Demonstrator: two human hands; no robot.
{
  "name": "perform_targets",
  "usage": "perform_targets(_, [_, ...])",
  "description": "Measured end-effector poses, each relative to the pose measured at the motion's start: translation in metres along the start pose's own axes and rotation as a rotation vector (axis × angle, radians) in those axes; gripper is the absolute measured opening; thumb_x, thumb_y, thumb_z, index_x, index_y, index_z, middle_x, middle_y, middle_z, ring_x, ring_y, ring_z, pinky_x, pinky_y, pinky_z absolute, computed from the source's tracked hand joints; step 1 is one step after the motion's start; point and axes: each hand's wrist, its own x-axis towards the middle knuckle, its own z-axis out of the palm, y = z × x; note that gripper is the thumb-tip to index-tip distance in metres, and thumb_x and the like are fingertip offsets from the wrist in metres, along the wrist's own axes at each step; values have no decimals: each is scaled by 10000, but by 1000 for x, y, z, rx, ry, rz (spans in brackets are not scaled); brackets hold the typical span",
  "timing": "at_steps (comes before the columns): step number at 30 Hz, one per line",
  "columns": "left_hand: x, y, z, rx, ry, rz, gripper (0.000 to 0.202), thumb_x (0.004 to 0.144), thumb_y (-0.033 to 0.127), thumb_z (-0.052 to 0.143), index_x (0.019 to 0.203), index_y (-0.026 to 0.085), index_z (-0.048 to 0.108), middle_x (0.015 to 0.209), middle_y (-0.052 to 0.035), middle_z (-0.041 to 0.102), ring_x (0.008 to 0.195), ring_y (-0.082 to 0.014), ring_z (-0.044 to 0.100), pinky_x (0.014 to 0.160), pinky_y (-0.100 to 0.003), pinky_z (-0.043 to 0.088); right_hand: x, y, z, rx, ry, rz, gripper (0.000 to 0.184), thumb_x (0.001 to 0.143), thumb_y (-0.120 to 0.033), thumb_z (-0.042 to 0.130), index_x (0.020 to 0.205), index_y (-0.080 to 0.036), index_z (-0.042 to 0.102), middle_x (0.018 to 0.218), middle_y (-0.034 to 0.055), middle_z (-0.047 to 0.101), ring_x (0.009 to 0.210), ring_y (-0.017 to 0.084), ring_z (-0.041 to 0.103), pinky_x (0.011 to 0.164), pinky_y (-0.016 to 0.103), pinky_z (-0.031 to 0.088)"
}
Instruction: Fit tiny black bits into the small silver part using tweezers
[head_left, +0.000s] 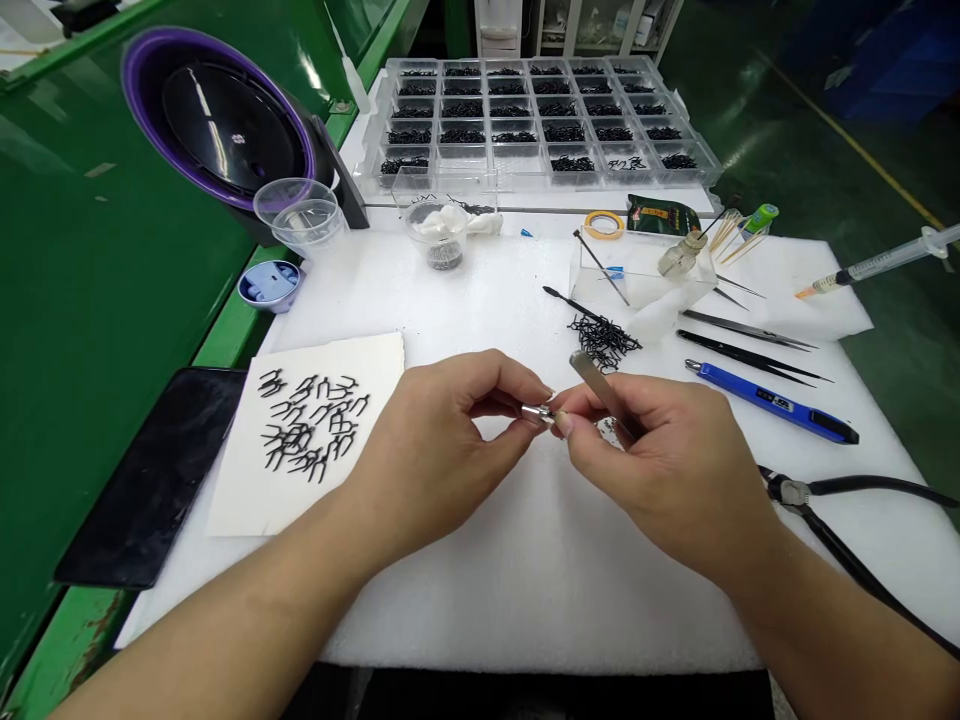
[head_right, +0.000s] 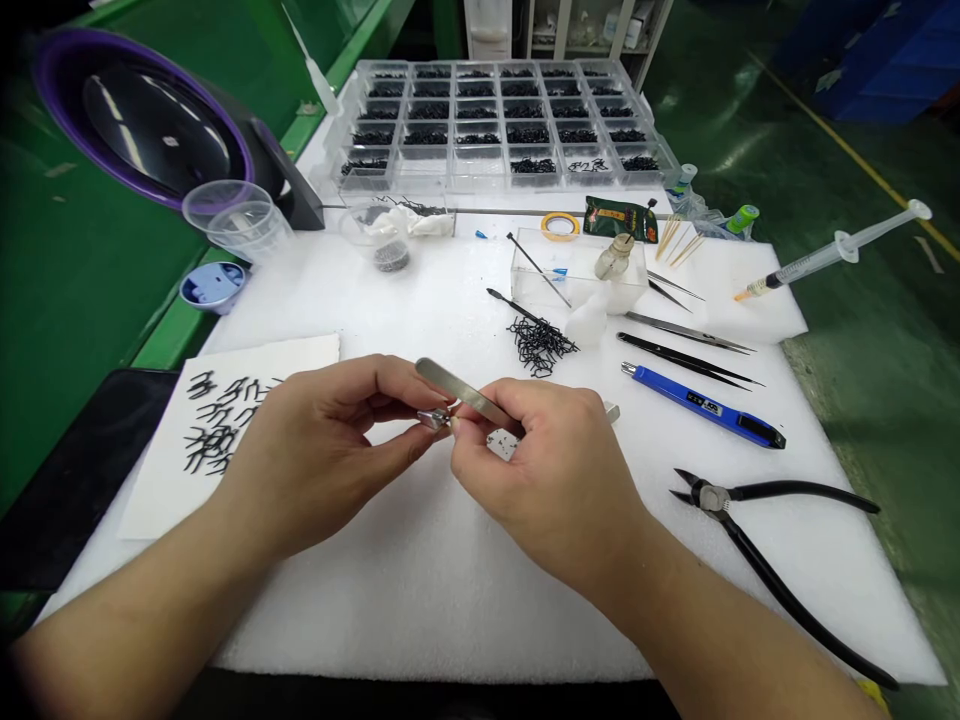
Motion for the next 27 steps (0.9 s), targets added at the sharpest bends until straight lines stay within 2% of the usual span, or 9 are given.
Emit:
perform_targets(10, [-1,0,-1,15,13,25,113,796,134,747,866,209,699,831,71,750,777,-62,720,772,-146,611,-1,0,-1,-1,-12,8,160,805,-248,612,789,-217,768,538,-61,527,473,74,365,443,234,317])
perform_targets(18, [-1,-1,0,42,2,27,101,810,136,728,870,211,698,858,54,757,799,-96,728,757,-209,623,0,-1,-1,5,-17,6,153,801,-230,612,789,-217,764,530,-67,503,468,69,366,436,219,320])
perform_targets(23, [-2,-1,-1,149,35,85,124,806,121,720,876,222,703,860,56,760,790,-106,726,722,-227,604,-1,-2,-1,28,-30,-17,144,811,-197,605,786,-197,747,539,-61,525,471,73,367,433,222,315])
perform_targets(27, [-2,1,-2,298,81,184,159,781,80,719,840,225,693,819,69,756,758,-93,708,687,-204,566,0,0,0,53,-42,-100,119,828,-159,591,773,-189,693,567,-64,527,495,73,389,495,226,347])
